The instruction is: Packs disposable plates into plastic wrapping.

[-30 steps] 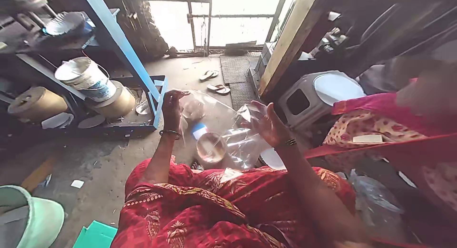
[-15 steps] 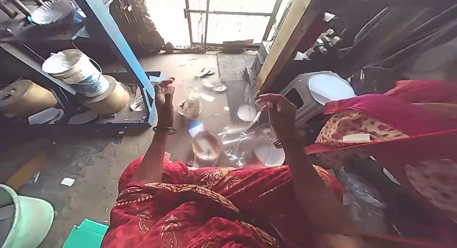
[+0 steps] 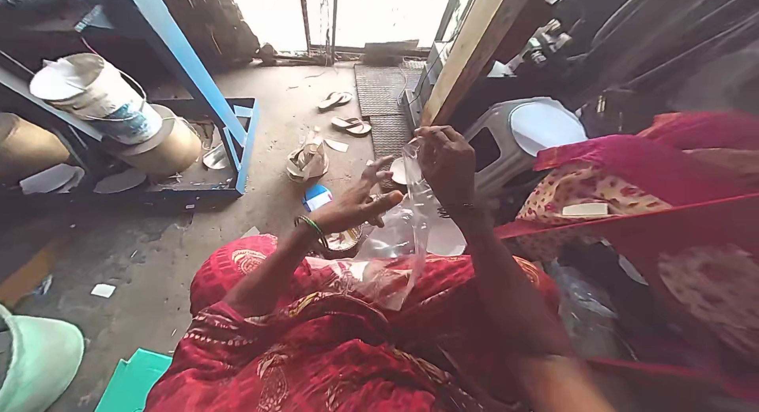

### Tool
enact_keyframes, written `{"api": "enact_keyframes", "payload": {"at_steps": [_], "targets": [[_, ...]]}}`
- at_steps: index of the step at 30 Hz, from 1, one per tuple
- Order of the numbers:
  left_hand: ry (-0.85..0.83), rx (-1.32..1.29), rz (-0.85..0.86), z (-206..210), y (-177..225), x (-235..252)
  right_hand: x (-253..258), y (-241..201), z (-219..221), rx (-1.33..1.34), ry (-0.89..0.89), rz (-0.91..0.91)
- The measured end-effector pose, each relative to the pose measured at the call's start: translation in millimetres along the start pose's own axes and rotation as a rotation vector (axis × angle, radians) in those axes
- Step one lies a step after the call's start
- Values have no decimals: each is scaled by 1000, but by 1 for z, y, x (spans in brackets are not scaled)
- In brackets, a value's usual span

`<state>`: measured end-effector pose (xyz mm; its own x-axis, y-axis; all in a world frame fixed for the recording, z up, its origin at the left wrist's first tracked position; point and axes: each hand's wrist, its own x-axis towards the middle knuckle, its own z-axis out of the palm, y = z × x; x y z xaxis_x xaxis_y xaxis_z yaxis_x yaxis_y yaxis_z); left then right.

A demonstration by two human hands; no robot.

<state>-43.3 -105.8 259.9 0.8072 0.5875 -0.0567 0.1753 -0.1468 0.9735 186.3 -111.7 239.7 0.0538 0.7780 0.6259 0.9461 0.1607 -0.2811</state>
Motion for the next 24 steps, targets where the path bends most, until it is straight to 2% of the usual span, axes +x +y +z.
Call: {"api": "enact_keyframes", "payload": {"at_steps": [3,6,8,11,14,16,21,24], "targets": [[70,-128,-91,11,5,-3,3,8,-4,-141,-10,-47],[234,-357,-168,-14,-10,15,17,0,-3,-293,-70,-182],[316,-376,-196,-29,-15,22,34,-15,1,-301,-103,-294],[402,-320,-180,-34,-19,34,64,-44,0,-14,-266,-316],[410,-266,-103,-45,-31,40,92,-55,2,289,-411,-331],[385,-268,-44,-57,-35,39,111,-50,3,434,-446,-246],[464,-306,-8,-80,-49,35,124,-24,-13,658,-482,242],[473,-241,11,-86,-51,29,112,-10,-7,732,-460,265]]}}
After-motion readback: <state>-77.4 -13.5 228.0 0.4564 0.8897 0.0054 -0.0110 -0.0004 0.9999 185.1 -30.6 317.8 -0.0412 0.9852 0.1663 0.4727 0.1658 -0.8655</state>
